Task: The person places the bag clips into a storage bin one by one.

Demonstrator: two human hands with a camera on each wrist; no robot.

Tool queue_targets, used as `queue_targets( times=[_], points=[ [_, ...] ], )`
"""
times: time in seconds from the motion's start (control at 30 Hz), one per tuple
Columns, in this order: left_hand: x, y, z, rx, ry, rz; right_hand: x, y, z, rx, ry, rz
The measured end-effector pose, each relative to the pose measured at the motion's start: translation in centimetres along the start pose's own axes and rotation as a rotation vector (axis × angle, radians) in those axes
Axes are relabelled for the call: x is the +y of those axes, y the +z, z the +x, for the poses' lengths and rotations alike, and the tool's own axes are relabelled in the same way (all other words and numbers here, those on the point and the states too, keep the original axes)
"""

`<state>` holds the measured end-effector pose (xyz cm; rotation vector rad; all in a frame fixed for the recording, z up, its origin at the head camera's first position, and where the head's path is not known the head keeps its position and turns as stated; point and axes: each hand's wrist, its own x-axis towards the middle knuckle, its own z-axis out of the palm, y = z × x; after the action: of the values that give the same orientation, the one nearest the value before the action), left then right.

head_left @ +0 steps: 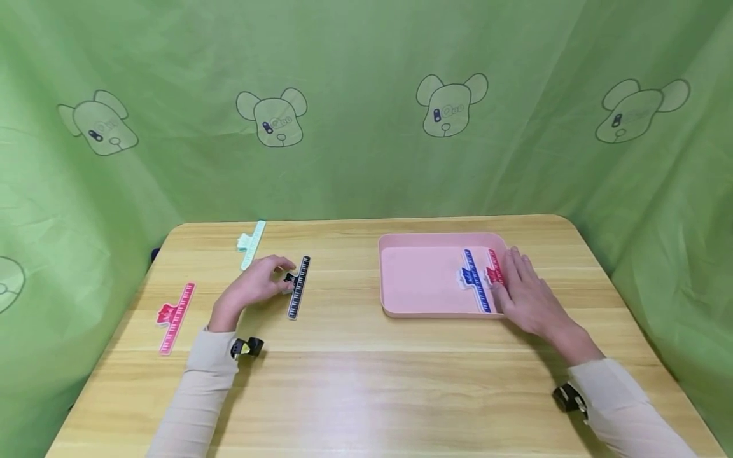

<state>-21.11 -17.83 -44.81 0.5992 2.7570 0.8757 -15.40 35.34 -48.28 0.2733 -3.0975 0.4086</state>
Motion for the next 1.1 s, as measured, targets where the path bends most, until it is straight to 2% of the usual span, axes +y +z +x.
queue_targets(
  times=[0.2,0.77,1.1],
  points=[
    [-0.3,0.2,0.1,-0.02,-0.007,0.034,0.1,0.0,0.0,0.005,-0.005,-0.005],
    [-0.3,0.9,0.4,-0.022,-0.022,0.082,0.0,0.1,0.1,-0.013,0.003,0.001],
    [-0.2,1.4,0.8,0.0,-0.018,0.168,0.1,0.1,0.2,-0.006,0.0,-0.005]
  ],
)
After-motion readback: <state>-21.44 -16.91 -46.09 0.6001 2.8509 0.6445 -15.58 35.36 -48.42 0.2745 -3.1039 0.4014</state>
